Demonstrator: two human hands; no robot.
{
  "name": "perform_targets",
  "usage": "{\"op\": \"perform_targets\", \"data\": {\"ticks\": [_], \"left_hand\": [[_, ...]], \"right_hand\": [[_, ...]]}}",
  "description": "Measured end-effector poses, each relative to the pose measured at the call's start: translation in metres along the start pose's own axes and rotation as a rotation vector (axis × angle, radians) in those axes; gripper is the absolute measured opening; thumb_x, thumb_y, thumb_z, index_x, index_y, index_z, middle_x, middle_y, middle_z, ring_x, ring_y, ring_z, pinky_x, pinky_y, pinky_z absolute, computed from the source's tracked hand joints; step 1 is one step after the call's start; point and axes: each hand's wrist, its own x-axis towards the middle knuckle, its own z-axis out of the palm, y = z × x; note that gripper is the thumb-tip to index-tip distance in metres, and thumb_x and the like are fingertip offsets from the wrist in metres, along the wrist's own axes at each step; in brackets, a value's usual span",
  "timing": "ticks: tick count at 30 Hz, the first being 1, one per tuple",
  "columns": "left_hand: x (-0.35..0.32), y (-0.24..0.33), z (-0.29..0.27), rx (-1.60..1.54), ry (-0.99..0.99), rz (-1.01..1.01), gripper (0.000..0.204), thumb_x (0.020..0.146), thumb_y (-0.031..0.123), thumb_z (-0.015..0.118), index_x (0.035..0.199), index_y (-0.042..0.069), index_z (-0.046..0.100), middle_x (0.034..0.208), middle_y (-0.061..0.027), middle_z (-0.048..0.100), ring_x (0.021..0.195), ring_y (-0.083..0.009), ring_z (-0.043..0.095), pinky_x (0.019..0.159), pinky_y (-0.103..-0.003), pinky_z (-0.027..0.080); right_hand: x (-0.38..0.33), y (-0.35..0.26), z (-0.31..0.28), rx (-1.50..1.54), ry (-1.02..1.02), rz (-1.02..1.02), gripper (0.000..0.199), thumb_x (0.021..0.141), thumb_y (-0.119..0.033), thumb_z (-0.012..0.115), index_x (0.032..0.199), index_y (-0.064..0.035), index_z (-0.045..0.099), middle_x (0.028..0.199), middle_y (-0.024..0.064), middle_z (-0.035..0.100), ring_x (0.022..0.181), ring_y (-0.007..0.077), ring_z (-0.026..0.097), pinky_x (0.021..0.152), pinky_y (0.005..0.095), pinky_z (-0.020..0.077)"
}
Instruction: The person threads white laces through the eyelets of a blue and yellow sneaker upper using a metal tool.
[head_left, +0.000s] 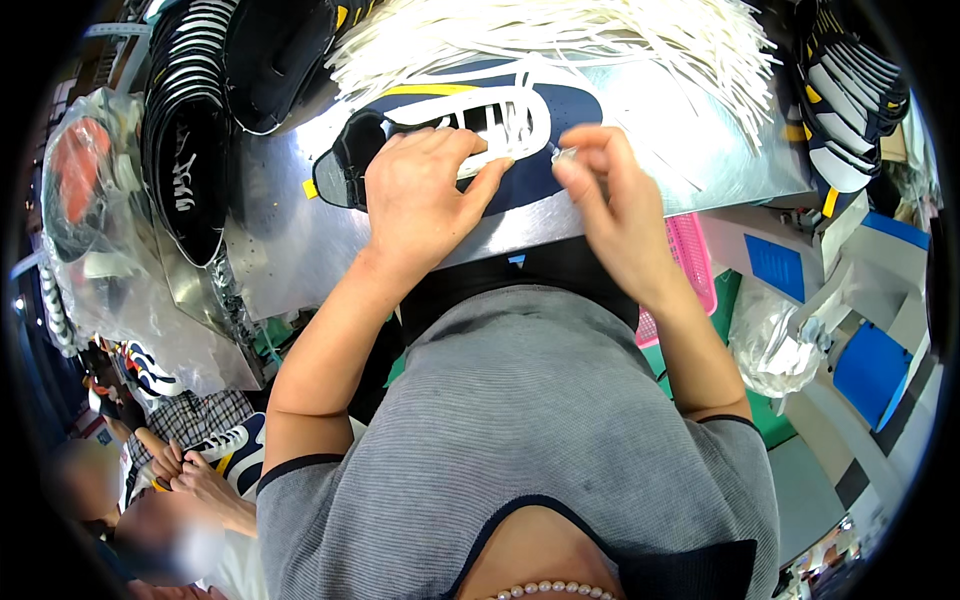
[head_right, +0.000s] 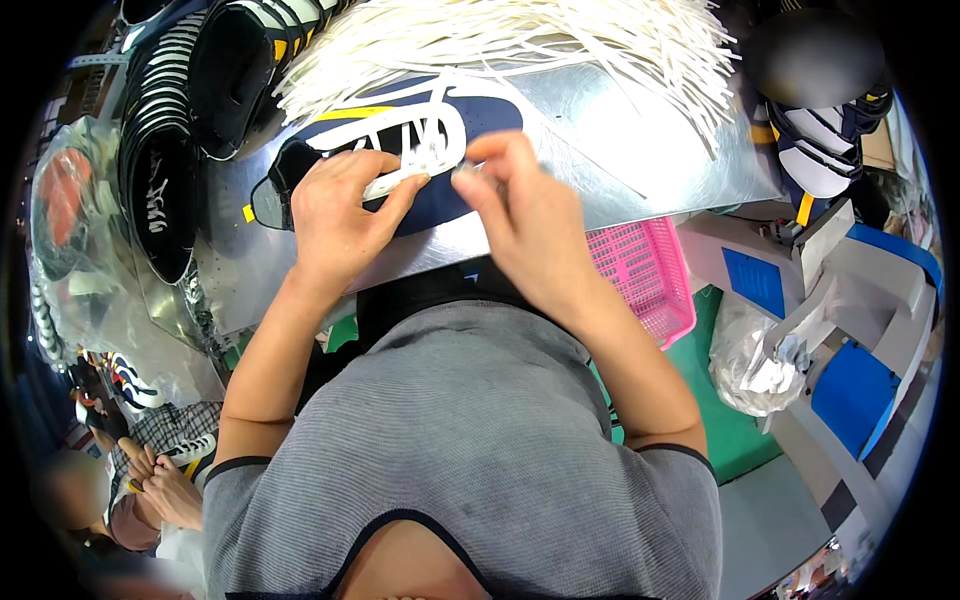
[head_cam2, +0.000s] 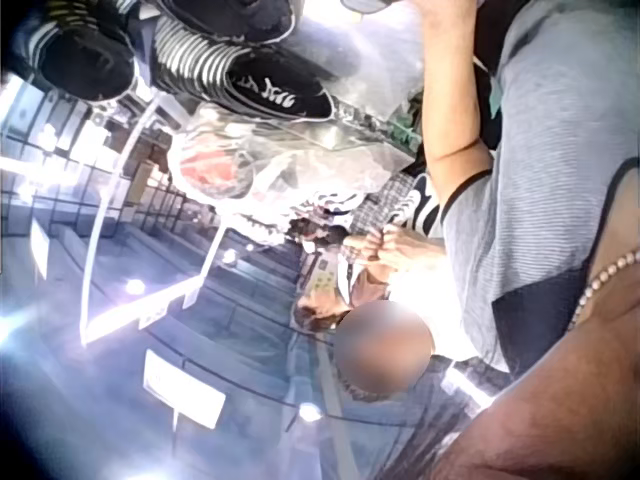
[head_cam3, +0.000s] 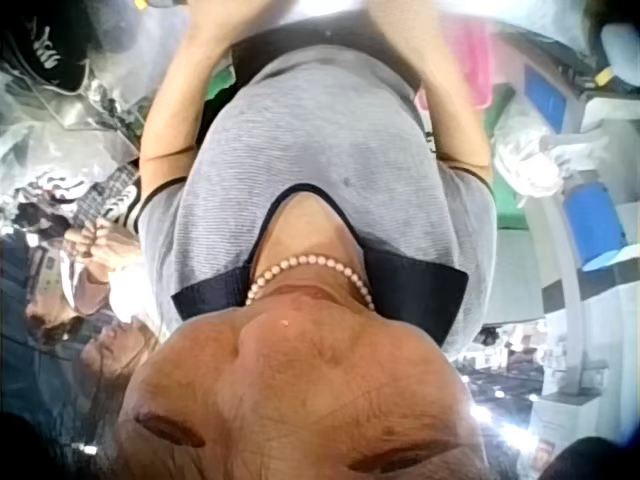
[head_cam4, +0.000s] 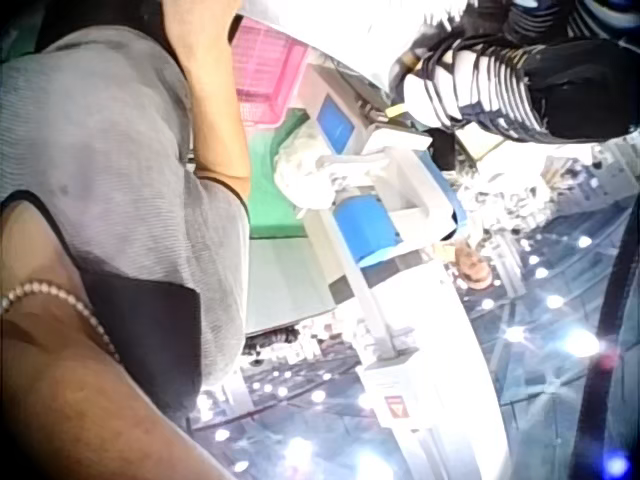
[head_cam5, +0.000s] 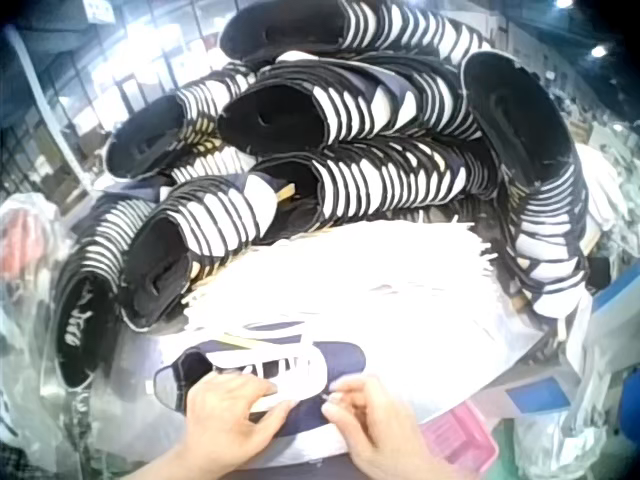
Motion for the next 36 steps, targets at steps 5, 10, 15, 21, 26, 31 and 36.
{"op": "perform_targets", "data": {"ticks": [5, 10, 15, 21, 26, 31, 36], "left_hand": [[0.000, -0.001, -0.001, -0.002, -0.009, 0.011, 0.025, 0.078, 0.026, 0.082, 0.084, 0.004, 0.070, 0.077, -0.0088, 0.069, 0.070, -0.0274, 0.065, 0.067, -0.036, 0.049], [0.003, -0.003, -0.002, -0.028, -0.046, 0.017, 0.026, 0.078, 0.025, 0.082, 0.084, 0.004, 0.069, 0.077, -0.0090, 0.068, 0.070, -0.0271, 0.065, 0.066, -0.036, 0.049], [0.003, -0.004, -0.004, -0.086, -0.121, -0.016, 0.026, 0.077, 0.023, 0.083, 0.085, 0.002, 0.069, 0.077, -0.0106, 0.068, 0.070, -0.0273, 0.066, 0.064, -0.036, 0.049], [-0.012, -0.002, -0.005, -0.315, -0.110, -0.066, 0.022, 0.080, 0.020, 0.079, 0.090, 0.003, 0.068, 0.083, -0.0137, 0.069, 0.074, -0.0329, 0.067, 0.064, -0.040, 0.051], [-0.019, -0.001, -0.014, -0.167, -0.095, 0.067, 0.020, 0.078, 0.012, 0.081, 0.090, 0.002, 0.067, 0.077, -0.0094, 0.065, 0.069, -0.0257, 0.062, 0.063, -0.035, 0.046], [-0.026, -0.009, -0.014, 0.058, 0.072, 0.262, 0.017, 0.076, 0.009, 0.080, 0.087, 0.007, 0.067, 0.070, -0.0030, 0.057, 0.064, -0.0207, 0.055, 0.058, -0.033, 0.038], [-0.029, -0.006, -0.013, 0.091, 0.129, 0.381, 0.013, 0.072, 0.009, 0.073, 0.084, 0.008, 0.067, 0.065, -0.0005, 0.051, 0.061, -0.0169, 0.054, 0.055, -0.032, 0.038]], "right_hand": [[-0.007, 0.008, 0.005, -0.006, -0.096, 0.033, 0.020, 0.094, -0.019, 0.068, 0.100, -0.0021, 0.059, 0.078, 0.0135, 0.067, 0.065, 0.0276, 0.065, 0.061, 0.0347, 0.0492], [-0.002, 0.013, 0.009, 0.003, -0.084, 0.065, 0.017, 0.093, -0.017, 0.069, 0.094, -0.0019, 0.061, 0.076, 0.0123, 0.068, 0.064, 0.0268, 0.065, 0.060, 0.0346, 0.0488], [0.002, 0.011, 0.010, 0.022, -0.133, 0.146, 0.016, 0.092, -0.015, 0.068, 0.094, -0.0021, 0.059, 0.074, 0.0118, 0.068, 0.064, 0.0253, 0.066, 0.060, 0.0343, 0.0487], [0.006, 0.011, 0.052, 0.138, -0.054, 0.263, 0.022, 0.094, -0.021, 0.064, 0.099, -0.0022, 0.054, 0.077, 0.0137, 0.069, 0.072, 0.0316, 0.068, 0.066, 0.0404, 0.0515], [-0.002, 0.006, 0.023, -0.056, -0.194, 0.070, 0.025, 0.093, -0.025, 0.067, 0.101, -0.0049, 0.053, 0.079, 0.0133, 0.068, 0.077, 0.0361, 0.068, 0.069, 0.0433, 0.0511], [-0.003, 0.001, -0.051, -0.104, 0.116, -0.007, 0.019, 0.091, -0.007, 0.068, 0.110, -0.0072, 0.066, 0.081, 0.0015, 0.070, 0.071, 0.0026, 0.062, 0.057, 0.0215, 0.0486], [0.026, -0.046, 0.007, -0.306, -0.297, -0.476, 0.021, 0.088, 0.000, 0.064, 0.108, -0.0032, 0.066, 0.087, 0.0132, 0.071, 0.079, 0.0228, 0.071, 0.067, 0.0321, 0.0541]]}}
